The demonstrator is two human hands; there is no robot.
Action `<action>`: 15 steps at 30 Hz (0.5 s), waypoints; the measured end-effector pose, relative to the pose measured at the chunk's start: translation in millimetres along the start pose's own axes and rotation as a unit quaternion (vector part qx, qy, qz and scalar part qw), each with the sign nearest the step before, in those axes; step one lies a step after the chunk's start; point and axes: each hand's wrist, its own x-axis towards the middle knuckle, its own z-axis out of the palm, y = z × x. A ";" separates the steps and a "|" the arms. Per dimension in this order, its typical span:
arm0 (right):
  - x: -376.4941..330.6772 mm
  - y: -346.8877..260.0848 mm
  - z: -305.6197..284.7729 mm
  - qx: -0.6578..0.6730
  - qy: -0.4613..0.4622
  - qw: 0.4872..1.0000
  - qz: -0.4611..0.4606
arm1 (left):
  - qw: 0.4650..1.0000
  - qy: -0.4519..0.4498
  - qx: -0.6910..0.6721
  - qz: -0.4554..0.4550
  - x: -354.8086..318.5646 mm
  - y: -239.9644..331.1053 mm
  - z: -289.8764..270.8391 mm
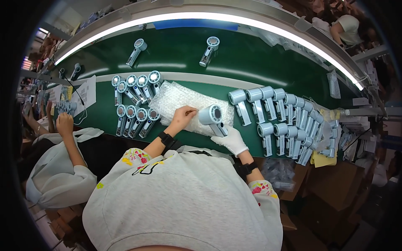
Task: The person wraps handheld fans in bubble wrap, slides each into a plastic bag, and places them into a blue bin.
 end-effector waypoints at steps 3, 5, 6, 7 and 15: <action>50.7 -12.4 21.9 -0.151 -0.049 0.987 -0.039 | 0.976 -0.026 -0.187 -0.106 8.9 -2.0 -8.4; 59.6 -9.7 27.0 -0.202 -0.037 0.978 -0.039 | 0.958 0.005 -0.203 -0.200 10.4 -3.6 -19.8; 63.0 -9.2 28.8 -0.251 -0.019 0.967 -0.034 | 0.930 0.032 -0.221 -0.292 10.8 -3.9 -25.8; 66.0 -8.8 31.4 -0.299 0.000 0.954 -0.029 | 0.892 0.057 -0.238 -0.379 11.0 -4.1 -31.6; 48.7 -70.4 60.7 -0.491 -0.012 0.869 -0.055 | 0.988 0.048 0.144 0.010 -12.0 75.4 -22.0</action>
